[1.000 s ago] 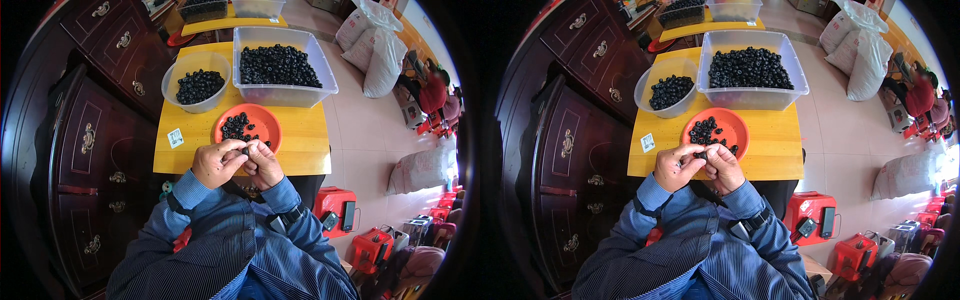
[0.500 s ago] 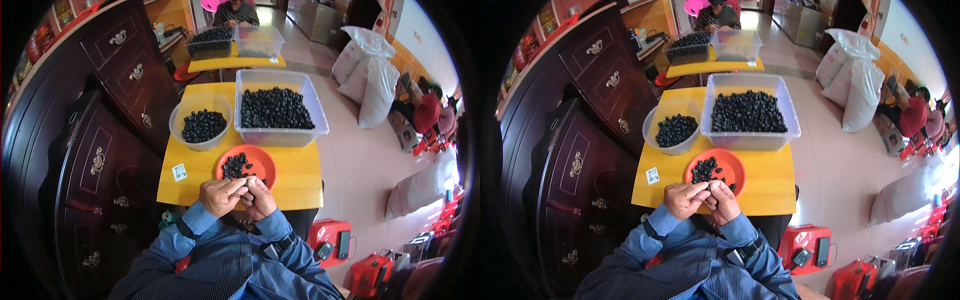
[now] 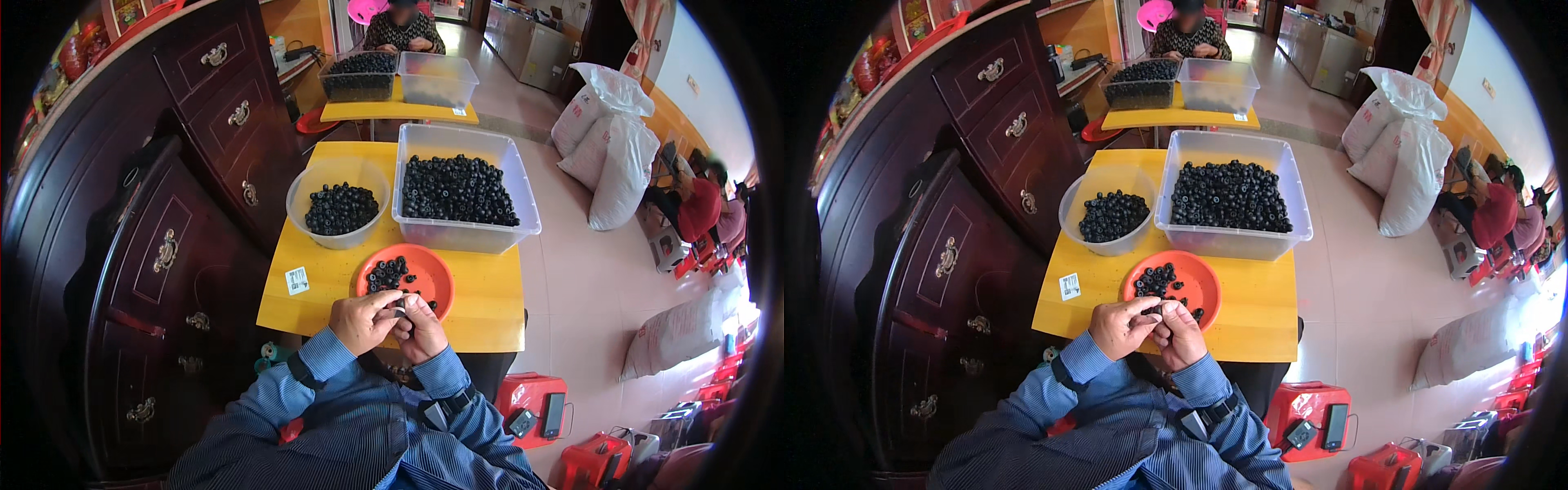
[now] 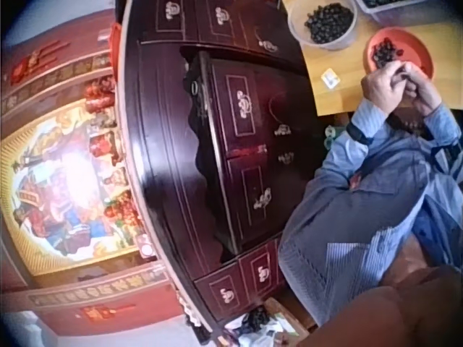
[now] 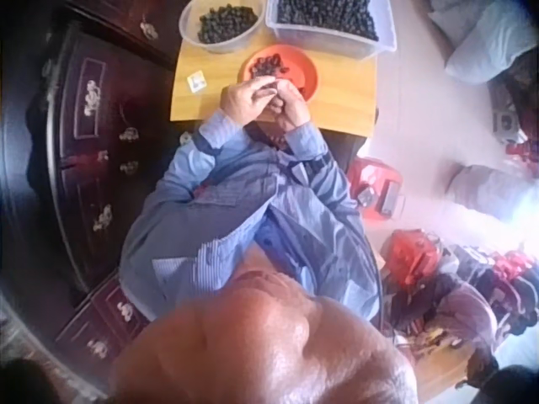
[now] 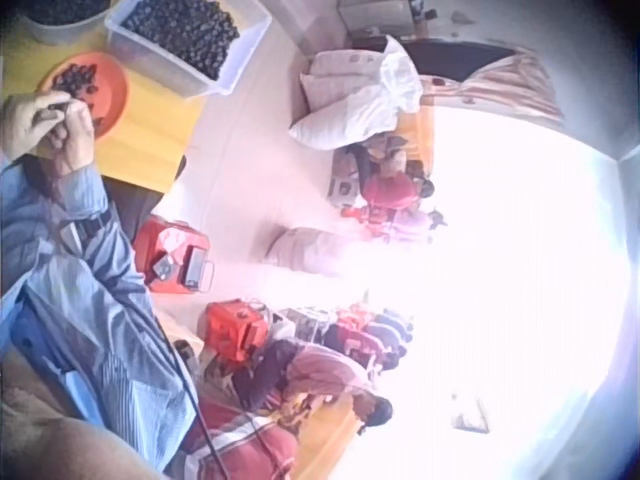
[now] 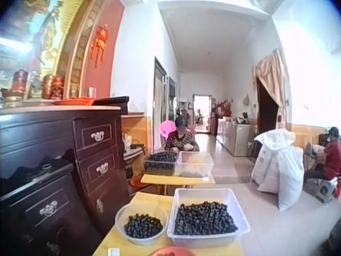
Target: Sorting small black rubber parts into a bowl on a table.
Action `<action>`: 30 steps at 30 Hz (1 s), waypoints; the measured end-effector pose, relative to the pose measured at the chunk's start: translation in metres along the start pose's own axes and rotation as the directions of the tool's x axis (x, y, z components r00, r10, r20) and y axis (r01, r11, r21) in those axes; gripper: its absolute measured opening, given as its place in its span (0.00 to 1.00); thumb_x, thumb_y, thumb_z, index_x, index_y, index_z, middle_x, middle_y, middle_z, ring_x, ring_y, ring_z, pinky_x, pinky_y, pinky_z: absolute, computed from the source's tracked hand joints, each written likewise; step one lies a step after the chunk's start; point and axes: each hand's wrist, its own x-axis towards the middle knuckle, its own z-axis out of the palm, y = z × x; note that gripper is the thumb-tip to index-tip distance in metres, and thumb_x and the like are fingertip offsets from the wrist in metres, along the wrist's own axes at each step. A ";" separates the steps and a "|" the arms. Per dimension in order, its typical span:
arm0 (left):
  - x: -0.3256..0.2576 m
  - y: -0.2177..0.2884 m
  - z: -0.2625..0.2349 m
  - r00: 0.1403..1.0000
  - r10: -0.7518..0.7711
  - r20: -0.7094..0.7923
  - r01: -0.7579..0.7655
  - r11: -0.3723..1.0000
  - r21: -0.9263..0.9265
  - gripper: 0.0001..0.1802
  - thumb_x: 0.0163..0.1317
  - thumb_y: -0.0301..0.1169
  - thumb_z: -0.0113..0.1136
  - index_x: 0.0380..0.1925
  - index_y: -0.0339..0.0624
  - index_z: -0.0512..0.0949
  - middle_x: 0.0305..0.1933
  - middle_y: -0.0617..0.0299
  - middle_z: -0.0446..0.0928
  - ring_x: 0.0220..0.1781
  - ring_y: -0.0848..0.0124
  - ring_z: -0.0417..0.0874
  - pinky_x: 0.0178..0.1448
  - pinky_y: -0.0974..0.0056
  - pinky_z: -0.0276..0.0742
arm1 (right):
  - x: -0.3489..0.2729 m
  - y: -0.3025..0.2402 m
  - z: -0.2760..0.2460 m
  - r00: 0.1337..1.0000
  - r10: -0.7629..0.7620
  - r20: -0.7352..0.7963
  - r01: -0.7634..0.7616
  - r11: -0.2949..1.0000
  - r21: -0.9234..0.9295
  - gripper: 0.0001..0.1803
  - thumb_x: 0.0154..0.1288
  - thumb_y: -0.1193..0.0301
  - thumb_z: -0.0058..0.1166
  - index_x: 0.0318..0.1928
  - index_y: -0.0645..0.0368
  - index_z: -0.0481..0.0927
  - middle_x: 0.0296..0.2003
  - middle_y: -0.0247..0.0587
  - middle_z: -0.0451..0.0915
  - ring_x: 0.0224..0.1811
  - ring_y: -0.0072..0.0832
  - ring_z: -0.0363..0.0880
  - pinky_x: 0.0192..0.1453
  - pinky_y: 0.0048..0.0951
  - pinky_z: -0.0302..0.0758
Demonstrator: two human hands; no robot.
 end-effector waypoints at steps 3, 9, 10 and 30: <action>-0.001 -0.001 -0.007 0.992 -0.030 0.121 0.024 0.998 0.051 0.16 0.55 0.32 0.69 0.45 0.46 0.81 0.32 0.58 0.85 0.32 0.64 0.88 0.32 0.62 0.82 | -0.003 0.003 -0.005 0.999 0.050 0.006 -0.050 0.999 -0.005 0.07 0.78 0.65 0.46 0.44 0.54 0.74 0.32 0.27 0.75 0.26 0.13 0.64 0.28 0.15 0.65; 0.046 -0.011 -0.038 0.991 -0.044 -0.129 0.073 0.970 0.231 0.17 0.58 0.33 0.69 0.46 0.42 0.81 0.20 0.57 0.78 0.21 0.68 0.81 0.27 0.63 0.75 | -0.005 0.001 -0.009 0.985 0.170 -0.008 -0.166 0.969 0.183 0.12 0.79 0.62 0.43 0.49 0.55 0.75 0.43 0.34 0.81 0.31 0.20 0.73 0.34 0.21 0.74; 0.060 -0.013 -0.042 0.974 0.012 -0.227 0.046 0.968 0.248 0.18 0.59 0.33 0.69 0.48 0.42 0.80 0.20 0.57 0.78 0.20 0.68 0.81 0.27 0.62 0.75 | -0.002 0.000 -0.011 0.984 0.177 -0.030 -0.165 0.956 0.244 0.14 0.79 0.62 0.42 0.52 0.57 0.75 0.46 0.37 0.81 0.35 0.22 0.76 0.39 0.24 0.77; -0.010 0.003 -0.008 0.963 -0.098 0.249 0.072 0.991 0.111 0.14 0.53 0.26 0.70 0.41 0.40 0.82 0.20 0.61 0.77 0.22 0.69 0.81 0.28 0.64 0.75 | 0.000 0.001 0.005 0.991 0.126 0.050 -0.135 0.918 0.373 0.20 0.78 0.64 0.41 0.62 0.64 0.71 0.58 0.50 0.77 0.61 0.42 0.76 0.68 0.47 0.71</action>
